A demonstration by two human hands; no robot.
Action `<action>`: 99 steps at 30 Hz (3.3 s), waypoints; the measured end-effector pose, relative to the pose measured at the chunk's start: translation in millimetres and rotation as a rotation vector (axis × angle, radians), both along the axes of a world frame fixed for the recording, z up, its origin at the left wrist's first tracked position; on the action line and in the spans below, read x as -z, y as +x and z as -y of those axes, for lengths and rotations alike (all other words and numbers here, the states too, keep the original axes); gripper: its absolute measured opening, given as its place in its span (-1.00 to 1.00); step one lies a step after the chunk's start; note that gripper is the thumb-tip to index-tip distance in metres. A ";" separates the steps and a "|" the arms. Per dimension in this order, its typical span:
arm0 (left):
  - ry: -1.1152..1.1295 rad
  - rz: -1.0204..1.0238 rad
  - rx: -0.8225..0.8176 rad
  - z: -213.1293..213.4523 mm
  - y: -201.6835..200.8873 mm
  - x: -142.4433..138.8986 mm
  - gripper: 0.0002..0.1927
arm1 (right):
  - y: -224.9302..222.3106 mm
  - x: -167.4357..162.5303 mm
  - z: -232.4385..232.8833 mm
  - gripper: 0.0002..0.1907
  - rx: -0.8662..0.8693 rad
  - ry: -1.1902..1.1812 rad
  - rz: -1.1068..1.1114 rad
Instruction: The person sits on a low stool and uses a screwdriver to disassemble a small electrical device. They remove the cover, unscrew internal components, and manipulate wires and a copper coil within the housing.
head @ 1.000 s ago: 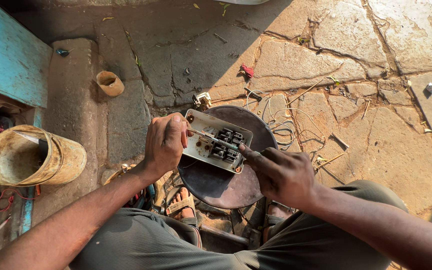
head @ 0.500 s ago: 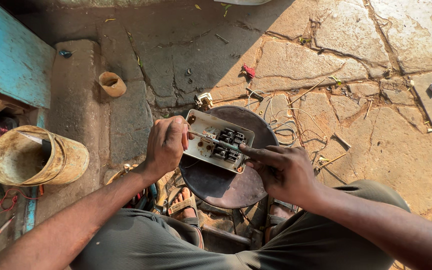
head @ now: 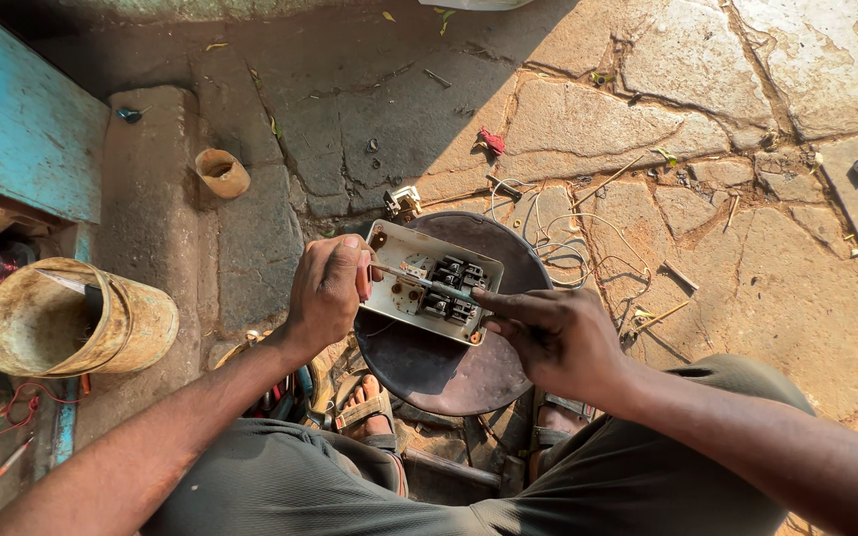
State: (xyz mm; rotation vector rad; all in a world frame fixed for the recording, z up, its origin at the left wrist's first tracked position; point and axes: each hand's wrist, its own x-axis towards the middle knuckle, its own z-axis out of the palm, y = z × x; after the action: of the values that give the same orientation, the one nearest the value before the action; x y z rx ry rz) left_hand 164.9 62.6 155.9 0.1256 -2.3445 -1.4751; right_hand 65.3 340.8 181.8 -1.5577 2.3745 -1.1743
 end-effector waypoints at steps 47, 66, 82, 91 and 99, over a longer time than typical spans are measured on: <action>0.358 -0.069 0.046 11.6 -10.1 3.0 -0.37 | -8.1 -30.9 -3.8 -0.45 -0.012 -0.001 -0.518; -0.181 -0.011 -0.042 -0.8 -6.3 -14.4 -0.33 | 3.6 -19.8 -0.4 -0.50 0.019 0.083 -0.050; -0.138 0.008 -0.018 -0.5 -5.7 -4.2 -0.30 | 1.8 -2.1 -2.7 -0.50 -0.011 0.038 -0.277; -0.132 0.064 -0.039 3.5 -2.4 0.1 -0.31 | 11.7 -20.1 11.2 -0.70 0.243 0.261 0.474; -0.133 -0.067 0.002 4.7 -5.6 3.8 -0.28 | 6.5 -3.3 13.7 -0.71 0.185 0.083 0.771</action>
State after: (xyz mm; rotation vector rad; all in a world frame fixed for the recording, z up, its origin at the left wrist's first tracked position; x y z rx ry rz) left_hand 159.2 57.9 152.1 0.0382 -2.3800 -1.2993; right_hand 71.8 327.1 185.1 -0.6680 2.0097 -1.3598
